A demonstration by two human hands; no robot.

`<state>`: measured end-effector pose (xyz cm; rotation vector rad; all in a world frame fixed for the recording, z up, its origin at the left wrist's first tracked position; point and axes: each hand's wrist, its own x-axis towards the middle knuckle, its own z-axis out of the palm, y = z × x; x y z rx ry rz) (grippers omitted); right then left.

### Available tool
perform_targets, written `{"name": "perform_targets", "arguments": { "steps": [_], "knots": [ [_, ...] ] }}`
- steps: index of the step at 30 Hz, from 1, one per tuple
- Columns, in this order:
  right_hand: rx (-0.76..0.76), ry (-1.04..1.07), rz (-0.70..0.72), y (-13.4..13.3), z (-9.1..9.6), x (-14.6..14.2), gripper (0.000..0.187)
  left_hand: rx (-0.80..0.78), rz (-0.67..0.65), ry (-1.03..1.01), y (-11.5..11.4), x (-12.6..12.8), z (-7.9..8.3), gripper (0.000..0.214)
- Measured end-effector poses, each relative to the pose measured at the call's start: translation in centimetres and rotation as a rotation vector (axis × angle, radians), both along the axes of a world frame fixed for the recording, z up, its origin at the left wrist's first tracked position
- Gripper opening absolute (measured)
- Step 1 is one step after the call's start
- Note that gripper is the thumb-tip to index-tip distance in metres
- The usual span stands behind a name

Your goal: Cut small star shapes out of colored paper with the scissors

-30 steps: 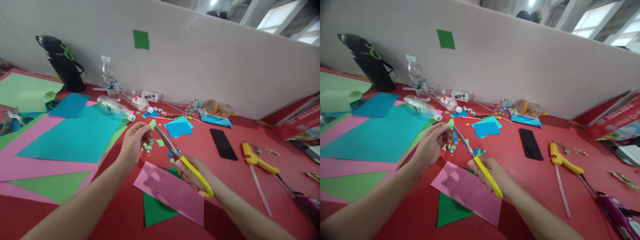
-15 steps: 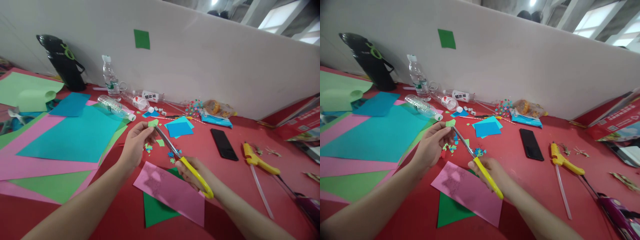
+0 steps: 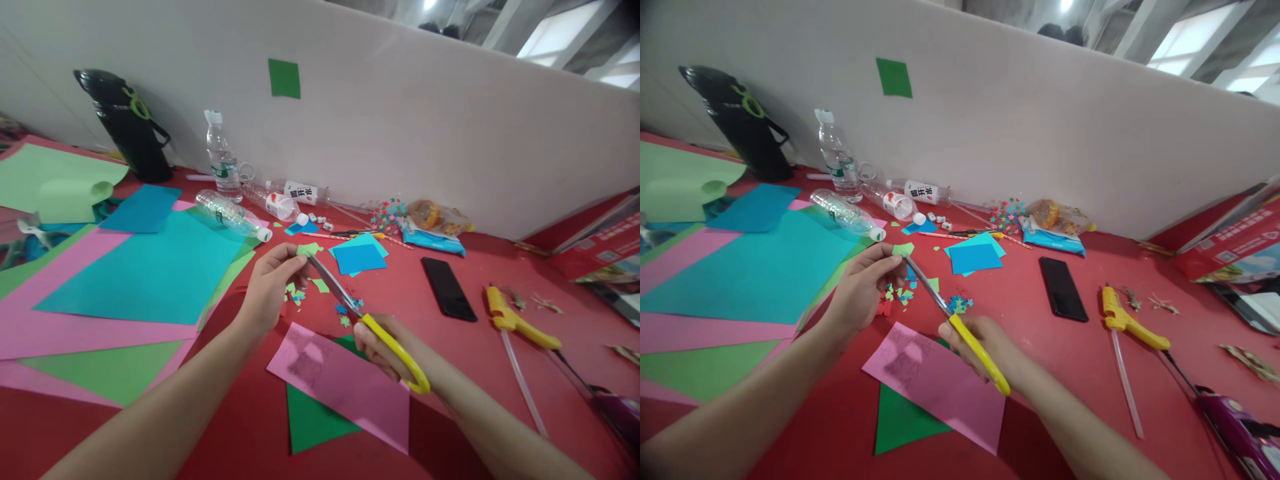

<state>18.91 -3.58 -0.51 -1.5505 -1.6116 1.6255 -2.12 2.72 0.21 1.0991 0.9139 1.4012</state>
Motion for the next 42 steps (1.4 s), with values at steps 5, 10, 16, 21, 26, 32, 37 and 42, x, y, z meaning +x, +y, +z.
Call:
{"name": "perform_targets", "arguments": {
  "steps": [5, 10, 16, 21, 26, 32, 37, 42],
  "knots": [
    [0.004, 0.019, 0.013, 0.0, -0.2, 0.1, 0.05, -0.012, 0.004, -0.018, -0.1, 0.0, -0.1, 0.01],
    [0.003, 0.048, 0.022, 0.0, -0.3, 0.3, 0.048, -0.007, 0.013, 0.001, -0.1, 0.0, 0.0, 0.011],
    [-0.001, 0.071, 0.008, -0.1, -0.5, 0.2, 0.048, -0.006, 0.02, 0.036, -0.1, 0.1, 0.1, 0.01],
    [-0.02, 0.02, -0.031, -0.2, -0.1, -0.2, 0.05, -0.002, 0.021, 0.039, -0.2, 0.0, 0.2, 0.011],
    [-0.005, -0.037, -0.007, -0.2, 0.4, -0.2, 0.051, 0.003, 0.011, 0.026, -0.2, -0.1, 0.3, 0.01],
    [0.009, -0.043, -0.013, -0.2, 0.5, -0.2, 0.051, 0.018, 0.001, 0.019, -0.1, -0.1, 0.2, 0.011],
    [0.022, 0.017, 0.012, -0.2, 0.0, 0.0, 0.046, 0.01, -0.003, 0.014, 0.0, -0.1, 0.2, 0.011],
    [0.008, 0.013, 0.001, 0.0, -0.2, 0.3, 0.044, -0.009, -0.047, 0.009, -0.1, -0.3, 0.4, 0.012]
  ]
}}
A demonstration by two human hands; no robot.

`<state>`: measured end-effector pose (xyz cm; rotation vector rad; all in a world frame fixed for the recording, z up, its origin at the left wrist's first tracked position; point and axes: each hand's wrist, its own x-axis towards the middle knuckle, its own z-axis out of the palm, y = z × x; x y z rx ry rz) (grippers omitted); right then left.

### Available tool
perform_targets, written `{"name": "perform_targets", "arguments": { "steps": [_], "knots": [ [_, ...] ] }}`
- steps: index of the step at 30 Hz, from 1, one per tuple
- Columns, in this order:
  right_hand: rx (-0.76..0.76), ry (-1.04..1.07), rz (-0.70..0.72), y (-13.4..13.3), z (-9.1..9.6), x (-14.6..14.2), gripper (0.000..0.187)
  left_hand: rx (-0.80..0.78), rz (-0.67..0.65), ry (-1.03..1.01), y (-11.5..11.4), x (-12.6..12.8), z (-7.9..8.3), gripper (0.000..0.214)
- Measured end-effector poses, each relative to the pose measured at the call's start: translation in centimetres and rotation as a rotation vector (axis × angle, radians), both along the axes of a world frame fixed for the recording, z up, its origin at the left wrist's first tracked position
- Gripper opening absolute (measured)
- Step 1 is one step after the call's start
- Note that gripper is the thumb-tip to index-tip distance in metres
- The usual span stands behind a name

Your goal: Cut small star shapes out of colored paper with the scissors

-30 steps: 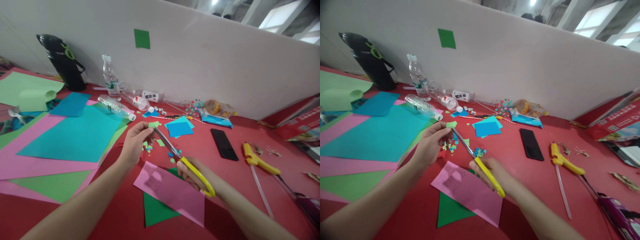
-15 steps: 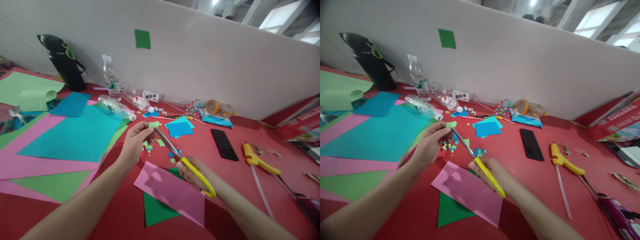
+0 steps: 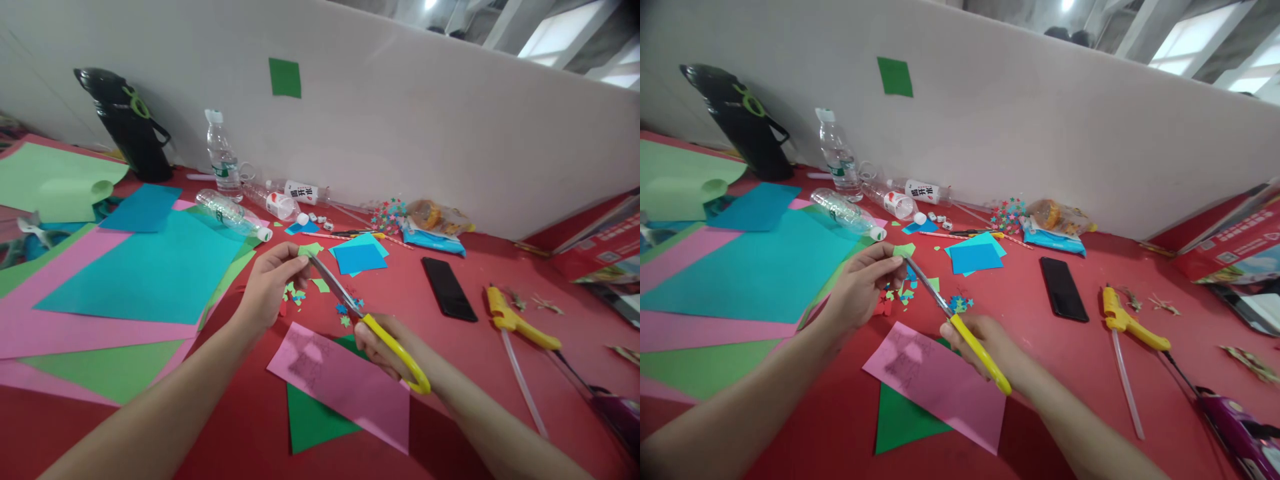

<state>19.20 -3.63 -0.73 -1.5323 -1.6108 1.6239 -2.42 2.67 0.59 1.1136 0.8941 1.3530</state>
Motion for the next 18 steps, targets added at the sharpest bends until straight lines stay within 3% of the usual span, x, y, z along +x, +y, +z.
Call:
{"name": "perform_targets", "arguments": {
  "steps": [18],
  "knots": [
    [0.028, -0.039, 0.022, 0.25, -0.1, 0.33, 0.05, -0.032, 0.003, 0.018, 0.11, -0.11, 0.22, 0.013]
  ]
}}
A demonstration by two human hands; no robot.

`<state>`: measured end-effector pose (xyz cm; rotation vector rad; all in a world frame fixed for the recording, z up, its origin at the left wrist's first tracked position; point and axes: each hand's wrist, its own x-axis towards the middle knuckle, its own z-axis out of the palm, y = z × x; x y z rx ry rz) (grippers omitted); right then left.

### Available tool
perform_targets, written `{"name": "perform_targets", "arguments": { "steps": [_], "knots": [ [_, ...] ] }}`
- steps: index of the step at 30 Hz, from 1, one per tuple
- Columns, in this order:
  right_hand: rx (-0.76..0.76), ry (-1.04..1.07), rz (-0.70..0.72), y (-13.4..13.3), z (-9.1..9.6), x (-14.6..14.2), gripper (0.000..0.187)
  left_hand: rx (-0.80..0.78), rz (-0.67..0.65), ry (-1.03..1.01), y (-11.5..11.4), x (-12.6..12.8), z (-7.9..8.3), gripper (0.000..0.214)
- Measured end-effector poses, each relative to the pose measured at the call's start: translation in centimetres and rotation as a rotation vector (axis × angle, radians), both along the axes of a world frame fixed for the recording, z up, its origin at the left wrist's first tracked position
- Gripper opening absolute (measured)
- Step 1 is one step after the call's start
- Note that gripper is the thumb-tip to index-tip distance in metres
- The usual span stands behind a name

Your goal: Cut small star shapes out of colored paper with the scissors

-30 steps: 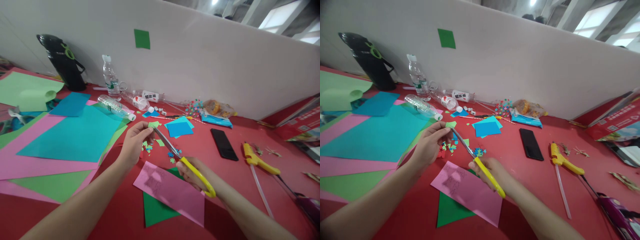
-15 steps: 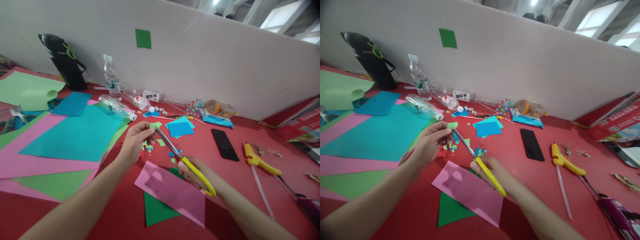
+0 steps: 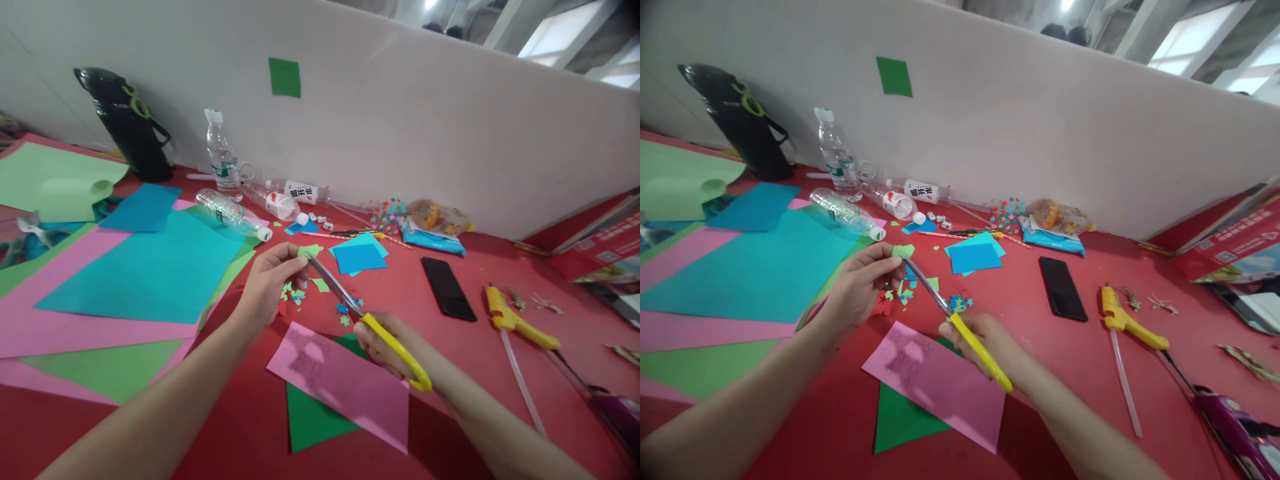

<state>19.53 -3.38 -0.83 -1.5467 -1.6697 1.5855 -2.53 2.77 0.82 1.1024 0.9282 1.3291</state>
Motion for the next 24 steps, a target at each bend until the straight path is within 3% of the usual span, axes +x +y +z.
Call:
{"name": "perform_targets", "arguments": {
  "steps": [19, 24],
  "knots": [
    [0.034, -0.01, -0.002, 0.0, 1.2, -0.7, 0.054, 0.017, -0.011, 0.002, 0.0, 0.1, -0.1, 0.013],
    [-0.005, 0.032, 0.011, 0.1, 1.3, -0.8, 0.052, 0.043, 0.047, 0.002, 0.1, -0.1, -0.3, 0.009]
  ]
}}
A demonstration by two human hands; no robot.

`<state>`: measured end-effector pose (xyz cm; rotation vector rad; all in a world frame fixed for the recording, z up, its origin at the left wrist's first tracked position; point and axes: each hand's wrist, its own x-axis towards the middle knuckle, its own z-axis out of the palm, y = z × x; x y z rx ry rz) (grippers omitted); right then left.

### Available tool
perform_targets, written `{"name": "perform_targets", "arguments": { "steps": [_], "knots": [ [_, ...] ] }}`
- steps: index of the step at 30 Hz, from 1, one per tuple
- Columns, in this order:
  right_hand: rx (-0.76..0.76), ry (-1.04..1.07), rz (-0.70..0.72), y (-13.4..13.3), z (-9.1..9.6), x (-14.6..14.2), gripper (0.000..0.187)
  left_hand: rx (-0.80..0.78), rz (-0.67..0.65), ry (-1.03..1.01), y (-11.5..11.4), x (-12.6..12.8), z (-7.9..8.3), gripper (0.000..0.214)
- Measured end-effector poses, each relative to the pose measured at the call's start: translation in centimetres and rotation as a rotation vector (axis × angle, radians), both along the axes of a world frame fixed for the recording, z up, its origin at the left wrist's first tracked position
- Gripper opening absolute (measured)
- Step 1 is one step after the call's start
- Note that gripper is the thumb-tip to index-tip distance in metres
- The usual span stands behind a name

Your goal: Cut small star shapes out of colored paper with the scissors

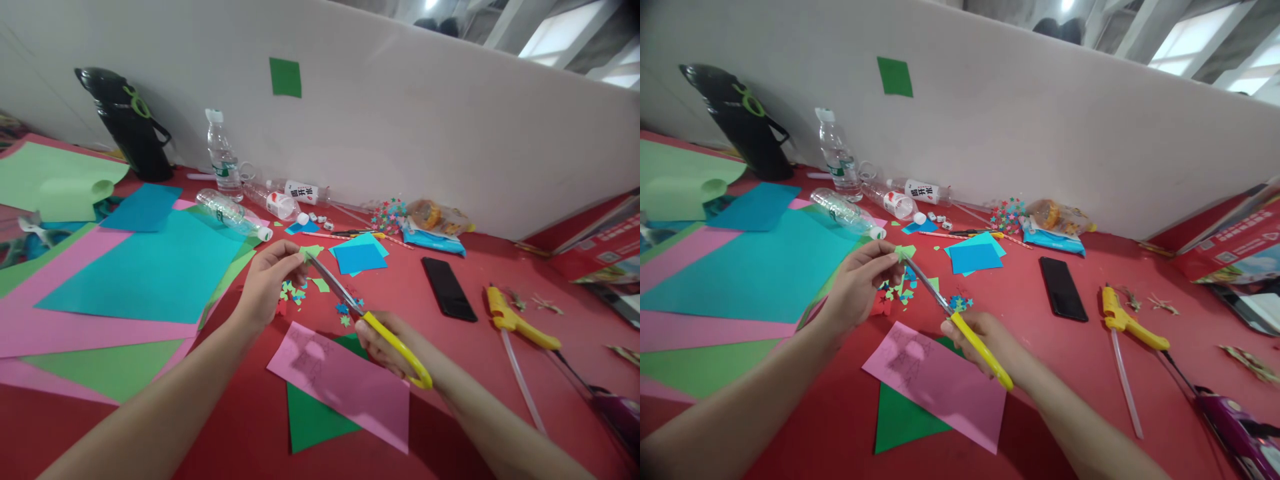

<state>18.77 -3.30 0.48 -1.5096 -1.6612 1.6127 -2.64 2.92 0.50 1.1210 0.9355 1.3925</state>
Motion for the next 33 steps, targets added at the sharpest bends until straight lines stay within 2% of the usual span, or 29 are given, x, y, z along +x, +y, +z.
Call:
{"name": "perform_targets", "arguments": {
  "steps": [9, 15, 20, 27, 33],
  "knots": [
    [-0.043, 0.121, -0.017, -0.1, -2.0, 0.8, 0.05, 0.012, 0.001, -0.044, -0.2, 0.5, 0.0, 0.009],
    [-0.009, 0.137, -0.007, -0.4, -1.5, 0.3, 0.054, 0.018, -0.015, -0.05, -0.4, 0.8, -0.1, 0.011],
    [-0.001, 0.147, -0.054, -0.8, -1.2, -0.5, 0.057, -0.024, -0.017, -0.087, -1.0, 1.4, 0.0, 0.014],
    [-0.021, 0.106, -0.074, -0.7, -1.8, -0.2, 0.052, -0.071, -0.024, -0.125, -1.1, 1.3, 0.4, 0.011],
    [-0.024, 0.072, -0.102, -0.8, -0.9, -0.7, 0.047, -0.063, -0.04, -0.108, -0.8, 1.0, 0.2, 0.011]
  ]
}}
